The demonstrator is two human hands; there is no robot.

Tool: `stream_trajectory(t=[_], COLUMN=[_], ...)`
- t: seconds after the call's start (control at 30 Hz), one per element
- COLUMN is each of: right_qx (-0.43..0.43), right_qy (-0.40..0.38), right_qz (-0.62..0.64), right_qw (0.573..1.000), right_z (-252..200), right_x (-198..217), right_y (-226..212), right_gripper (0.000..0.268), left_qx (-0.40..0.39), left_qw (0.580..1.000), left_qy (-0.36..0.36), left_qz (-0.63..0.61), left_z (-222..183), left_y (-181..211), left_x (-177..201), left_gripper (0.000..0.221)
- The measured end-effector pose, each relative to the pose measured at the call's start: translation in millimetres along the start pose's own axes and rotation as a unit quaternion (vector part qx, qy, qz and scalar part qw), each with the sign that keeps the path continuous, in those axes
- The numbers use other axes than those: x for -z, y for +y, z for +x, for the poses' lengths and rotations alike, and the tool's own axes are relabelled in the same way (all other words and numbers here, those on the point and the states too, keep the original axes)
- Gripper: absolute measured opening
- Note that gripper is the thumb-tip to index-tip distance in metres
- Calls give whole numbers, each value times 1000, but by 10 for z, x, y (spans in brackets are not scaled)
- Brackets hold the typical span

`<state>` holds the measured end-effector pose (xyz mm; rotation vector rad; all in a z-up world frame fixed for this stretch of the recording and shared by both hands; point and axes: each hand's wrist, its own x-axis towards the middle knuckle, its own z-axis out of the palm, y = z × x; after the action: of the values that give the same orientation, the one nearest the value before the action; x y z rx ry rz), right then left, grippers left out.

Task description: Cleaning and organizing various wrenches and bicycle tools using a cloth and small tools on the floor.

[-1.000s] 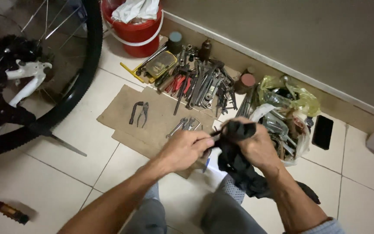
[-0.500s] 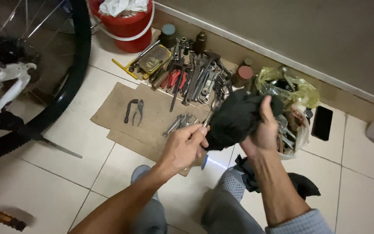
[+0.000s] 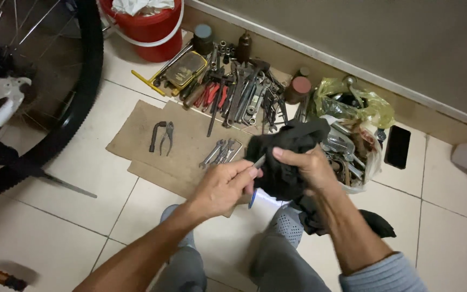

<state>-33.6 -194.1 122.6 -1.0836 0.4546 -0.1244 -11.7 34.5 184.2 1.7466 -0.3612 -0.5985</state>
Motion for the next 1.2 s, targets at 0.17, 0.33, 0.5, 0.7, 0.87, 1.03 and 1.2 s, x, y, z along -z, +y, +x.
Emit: stream_trajectory(t=[0.17, 0.33, 0.5, 0.7, 0.87, 1.03, 1.2], right_qx=[73, 174, 72, 148, 63, -20, -36], right_qy=[-275, -320, -135, 94, 78, 79, 76], right_qz=[-384, -422, -439, -191, 127, 158, -119], right_qw=[878, 830, 886, 966, 987, 984, 989], right_z=[-60, -125, -266, -29, 49, -110, -394], right_x=[21, -99, -270, -216, -76, -209, -306], right_y=[-593, -535, -612, -53, 87, -155, -59], right_gripper=[16, 15, 8, 52, 43, 50, 42], left_qx=[9, 26, -3, -63, -53, -32, -17], left_qw=[968, 927, 964, 996, 995, 990, 986], left_qy=[-162, -194, -148, -7, 81, 119, 138], left_qz=[191, 320, 221, 62, -1, -75, -97], left_z=[19, 73, 105, 171, 150, 132, 158], left_y=[122, 448, 236, -93, -161, -233, -189], left_x=[325, 419, 326, -90, -272, -320, -305], left_gripper=[32, 34, 33, 28, 35, 30, 28])
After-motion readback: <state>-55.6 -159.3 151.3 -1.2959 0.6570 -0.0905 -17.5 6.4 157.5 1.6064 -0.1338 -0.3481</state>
